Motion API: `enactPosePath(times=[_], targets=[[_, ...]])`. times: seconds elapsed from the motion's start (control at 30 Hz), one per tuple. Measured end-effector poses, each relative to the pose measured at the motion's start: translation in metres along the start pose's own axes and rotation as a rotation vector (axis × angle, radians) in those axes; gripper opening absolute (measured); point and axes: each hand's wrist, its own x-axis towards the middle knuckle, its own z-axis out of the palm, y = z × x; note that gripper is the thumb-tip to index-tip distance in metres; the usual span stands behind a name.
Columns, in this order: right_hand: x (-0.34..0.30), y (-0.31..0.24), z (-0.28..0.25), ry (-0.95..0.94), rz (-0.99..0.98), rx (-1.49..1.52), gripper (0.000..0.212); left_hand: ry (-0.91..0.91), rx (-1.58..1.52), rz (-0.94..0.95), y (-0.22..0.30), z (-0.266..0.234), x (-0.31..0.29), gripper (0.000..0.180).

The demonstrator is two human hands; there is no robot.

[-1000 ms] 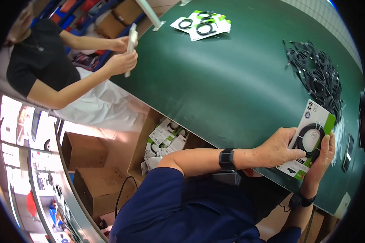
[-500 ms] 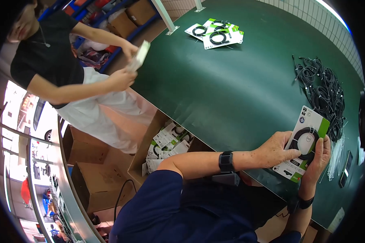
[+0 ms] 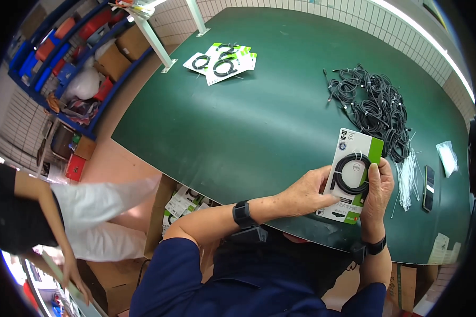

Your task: The person packages a cable by placing it onto a cardboard backing and securing it with two zip ties threaded through the card. After tightening the ties and setting the package aside, they repeat the process with a second cable and backing.

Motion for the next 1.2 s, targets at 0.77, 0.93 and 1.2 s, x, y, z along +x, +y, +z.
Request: enactPosePath(times=[0.77, 0.93, 1.2], targets=[[0.002, 0.015, -0.013, -0.049, 0.167, -0.124, 0.017, 0.770, 0.016, 0.230, 0.102, -0.247, 0.049, 0.026], [0.005, 0.016, -0.009, -0.058, 0.202, -0.146, 0.016, 0.936, -0.100, 0.348, 0.138, -0.312, 0.089, 0.030], [0.008, 0.016, -0.003, -0.091, 0.226, -0.192, 0.016, 1.069, -0.091, 0.171, 0.065, -0.360, 0.066, 0.028]])
